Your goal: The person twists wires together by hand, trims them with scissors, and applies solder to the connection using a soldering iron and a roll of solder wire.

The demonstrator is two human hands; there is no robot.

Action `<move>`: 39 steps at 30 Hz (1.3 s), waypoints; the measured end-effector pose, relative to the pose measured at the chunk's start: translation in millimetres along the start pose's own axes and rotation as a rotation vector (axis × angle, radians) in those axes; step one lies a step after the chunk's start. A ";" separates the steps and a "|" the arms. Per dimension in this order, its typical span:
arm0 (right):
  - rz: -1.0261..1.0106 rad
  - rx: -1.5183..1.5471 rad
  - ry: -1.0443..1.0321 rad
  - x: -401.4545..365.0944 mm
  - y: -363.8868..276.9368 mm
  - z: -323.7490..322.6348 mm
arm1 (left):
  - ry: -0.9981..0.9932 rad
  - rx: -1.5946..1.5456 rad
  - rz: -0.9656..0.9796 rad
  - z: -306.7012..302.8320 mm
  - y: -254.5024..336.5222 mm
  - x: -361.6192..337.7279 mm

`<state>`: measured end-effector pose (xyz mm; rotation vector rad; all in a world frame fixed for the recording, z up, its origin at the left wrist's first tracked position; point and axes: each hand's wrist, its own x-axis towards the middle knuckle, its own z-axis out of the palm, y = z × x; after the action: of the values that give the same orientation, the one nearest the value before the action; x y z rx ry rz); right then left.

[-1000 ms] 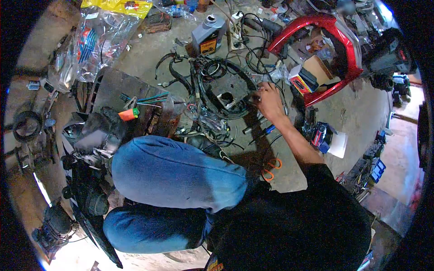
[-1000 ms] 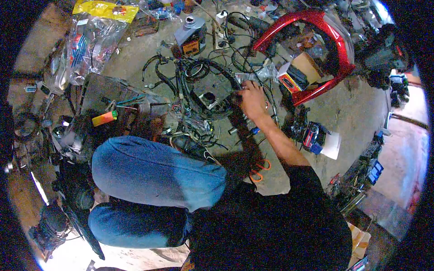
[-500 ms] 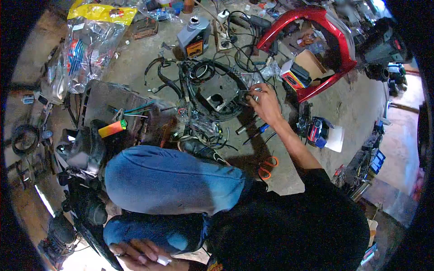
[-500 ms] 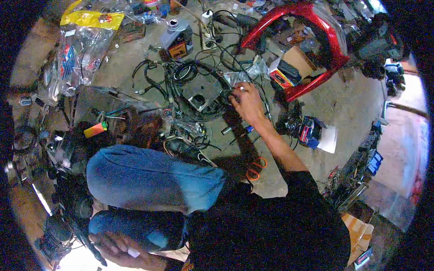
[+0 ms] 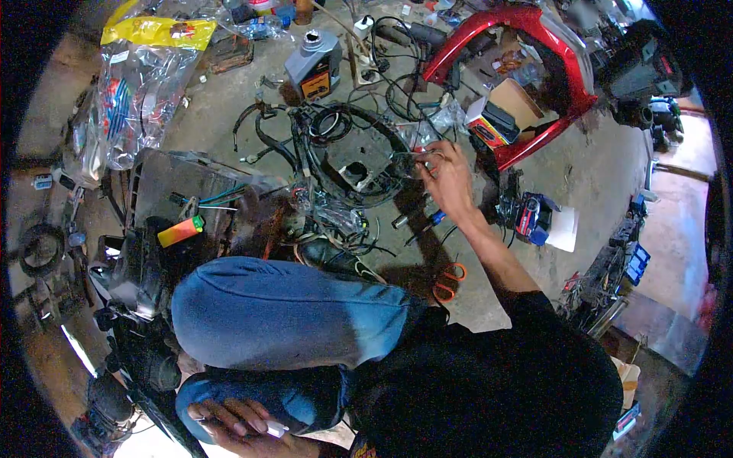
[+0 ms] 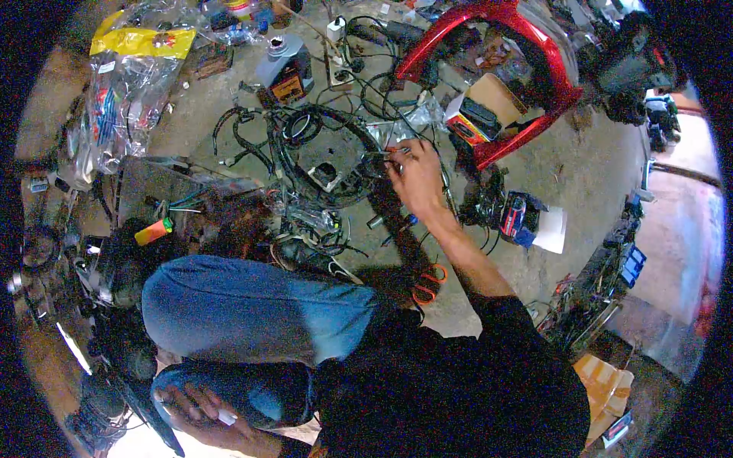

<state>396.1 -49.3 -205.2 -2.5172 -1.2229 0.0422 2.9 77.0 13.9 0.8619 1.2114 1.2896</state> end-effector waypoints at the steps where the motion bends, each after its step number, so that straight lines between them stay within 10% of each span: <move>1: -0.001 -0.015 -0.005 -0.5 0.1 1.2 | -0.001 -0.001 -0.003 1.2 0.0 0.2; 16: -0.082 -0.032 -0.032 -2.9 -1.6 9.8 | -0.020 0.036 0.016 -18.3 -12.8 7.5; 22: -0.060 -0.094 -0.023 4.8 1.8 21.5 | 0.532 0.178 -0.014 29.0 -4.6 0.1; 25: -0.050 -0.054 0.024 9.0 -1.3 25.8 | 0.110 0.167 -0.022 -5.3 -5.5 0.6; 39: -0.276 -0.501 -0.214 28.9 -12.6 30.7 | -0.002 -0.055 -0.082 4.1 -5.5 -6.5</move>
<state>399.4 -11.0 -226.6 -2.7762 -1.8558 -0.0725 8.9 70.5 10.6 0.7666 1.1923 1.2493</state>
